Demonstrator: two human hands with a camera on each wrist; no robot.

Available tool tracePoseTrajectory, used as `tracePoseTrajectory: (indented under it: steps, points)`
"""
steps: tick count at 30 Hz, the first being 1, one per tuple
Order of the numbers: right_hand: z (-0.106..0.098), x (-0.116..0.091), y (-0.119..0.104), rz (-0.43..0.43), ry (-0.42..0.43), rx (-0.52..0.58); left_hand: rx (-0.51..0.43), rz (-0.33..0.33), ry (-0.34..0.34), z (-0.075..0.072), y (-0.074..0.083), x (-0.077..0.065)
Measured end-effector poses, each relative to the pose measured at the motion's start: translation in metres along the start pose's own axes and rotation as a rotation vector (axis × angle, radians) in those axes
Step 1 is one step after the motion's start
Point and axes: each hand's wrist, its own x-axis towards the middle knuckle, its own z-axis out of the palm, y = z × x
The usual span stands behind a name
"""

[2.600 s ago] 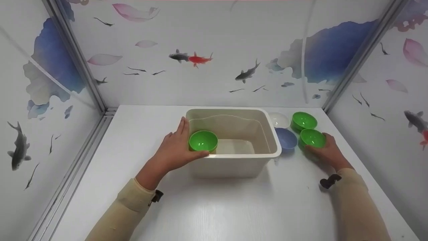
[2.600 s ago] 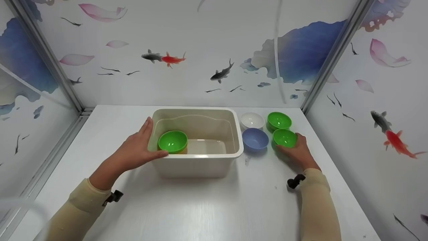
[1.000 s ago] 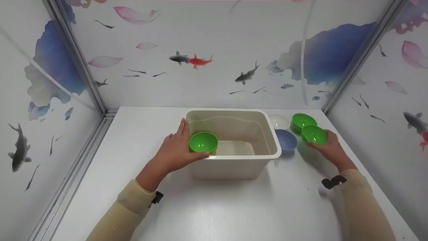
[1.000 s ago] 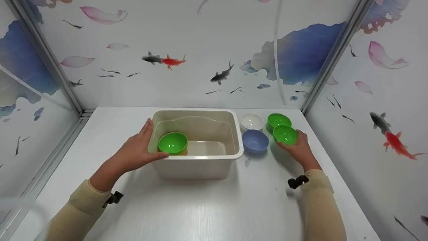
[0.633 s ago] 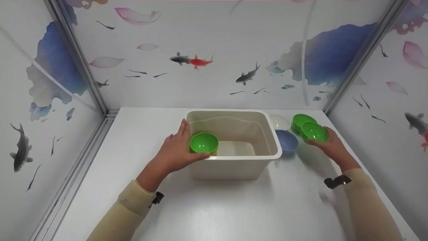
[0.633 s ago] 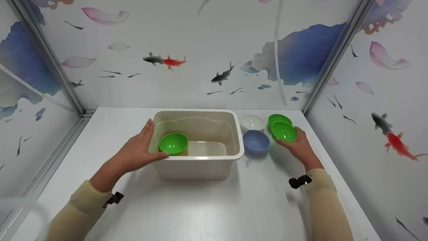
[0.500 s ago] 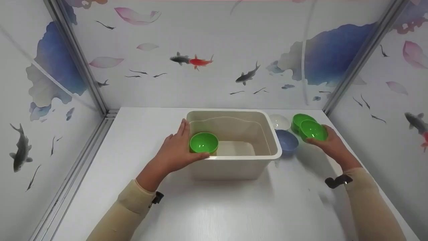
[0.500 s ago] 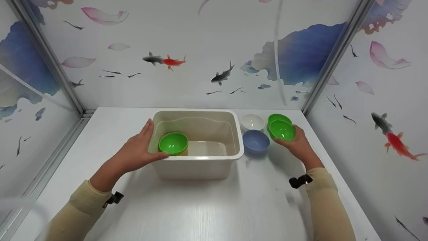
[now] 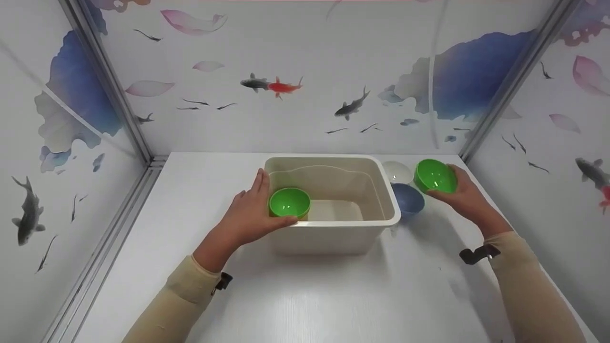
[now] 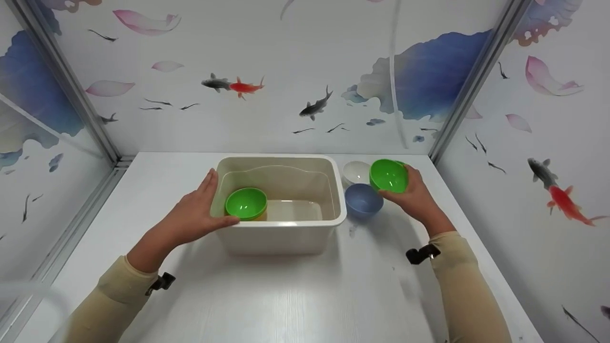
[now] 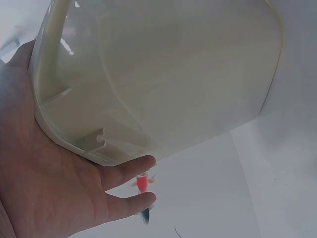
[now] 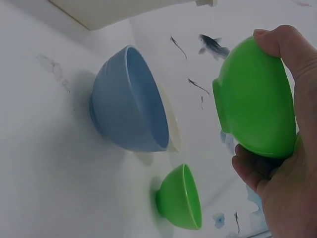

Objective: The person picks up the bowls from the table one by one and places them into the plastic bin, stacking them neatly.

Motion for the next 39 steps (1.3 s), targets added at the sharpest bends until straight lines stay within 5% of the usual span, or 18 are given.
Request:
tracePoseTrajectory:
  steps: [16,39]
  points:
    - [-0.002,-0.001,-0.048,-0.109,-0.047,0.003,0.016,0.01,-0.003,-0.003,0.002,-0.002]
    - [-0.003,-0.004,-0.085,-0.15,-0.124,-0.03,-0.006,0.003,0.011,-0.001,0.001,-0.002]
